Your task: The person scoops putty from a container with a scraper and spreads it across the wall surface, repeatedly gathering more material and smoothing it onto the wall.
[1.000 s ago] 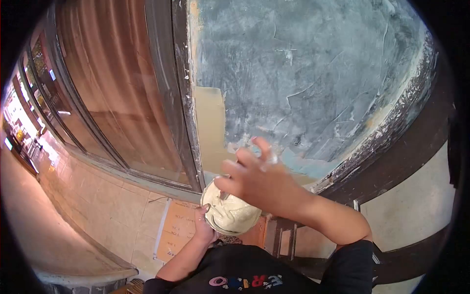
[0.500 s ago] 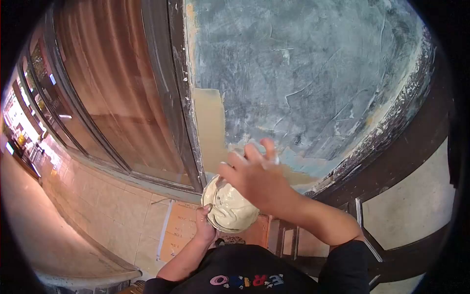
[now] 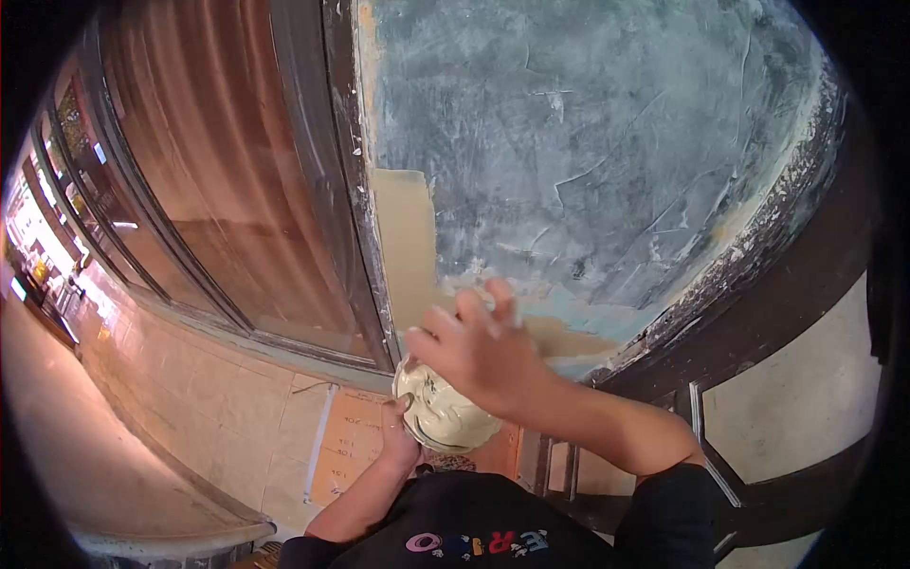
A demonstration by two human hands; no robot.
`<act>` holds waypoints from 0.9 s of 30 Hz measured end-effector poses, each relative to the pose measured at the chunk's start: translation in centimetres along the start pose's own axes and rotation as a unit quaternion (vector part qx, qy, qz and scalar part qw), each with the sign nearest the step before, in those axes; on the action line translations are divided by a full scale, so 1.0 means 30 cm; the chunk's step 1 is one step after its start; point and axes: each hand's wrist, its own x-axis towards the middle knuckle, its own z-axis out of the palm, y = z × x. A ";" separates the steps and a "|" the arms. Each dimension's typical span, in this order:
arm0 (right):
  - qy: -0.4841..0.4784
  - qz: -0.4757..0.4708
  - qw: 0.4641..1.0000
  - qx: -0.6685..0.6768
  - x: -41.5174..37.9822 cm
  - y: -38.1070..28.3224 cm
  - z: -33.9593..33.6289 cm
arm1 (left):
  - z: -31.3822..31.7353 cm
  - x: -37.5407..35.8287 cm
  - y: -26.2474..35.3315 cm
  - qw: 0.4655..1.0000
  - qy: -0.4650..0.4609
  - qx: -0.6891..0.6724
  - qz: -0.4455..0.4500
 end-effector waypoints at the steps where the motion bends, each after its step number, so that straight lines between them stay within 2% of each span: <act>1: 0.001 -0.035 0.999 0.022 -0.003 -0.011 0.026 | 0.020 -0.004 0.012 1.000 0.007 -0.002 0.010; 6: -0.030 -0.026 0.999 0.032 -0.045 0.043 -0.067 | 0.020 -0.003 0.060 0.997 0.042 -0.017 0.062; 8: -0.033 -0.035 0.999 0.000 -0.050 0.046 -0.069 | 0.035 0.002 0.094 0.997 0.013 -0.045 0.060; 10: -0.018 -0.043 0.999 -0.009 -0.048 0.015 0.003 | 0.024 0.009 0.073 0.998 0.028 -0.030 0.057; 12: -0.001 -0.022 1.000 -0.004 -0.025 0.005 0.023 | -0.037 0.048 0.017 0.992 0.066 0.037 0.097; 14: 0.037 -0.002 0.999 -0.024 -0.010 0.026 0.000 | -0.049 0.053 0.016 0.994 0.063 0.026 0.086; 17: -0.015 0.031 0.999 -0.015 -0.002 0.070 -0.121 | 0.032 0.033 0.057 0.995 0.076 -0.016 0.060; 22: -0.057 -0.011 0.997 -0.052 -0.061 0.060 -0.017 | 0.031 0.030 0.051 0.998 0.035 -0.039 0.042; 24: -0.035 -0.017 0.999 0.015 -0.049 0.058 -0.008 | 0.027 0.041 0.023 0.995 0.071 -0.008 0.063; 25: -0.034 -0.014 0.999 0.015 -0.044 0.067 -0.024 | 0.028 0.044 0.029 0.996 0.067 -0.039 0.041; 27: -0.016 0.042 0.999 0.002 -0.030 0.102 -0.076 | 0.031 0.047 0.045 0.997 0.047 -0.053 0.038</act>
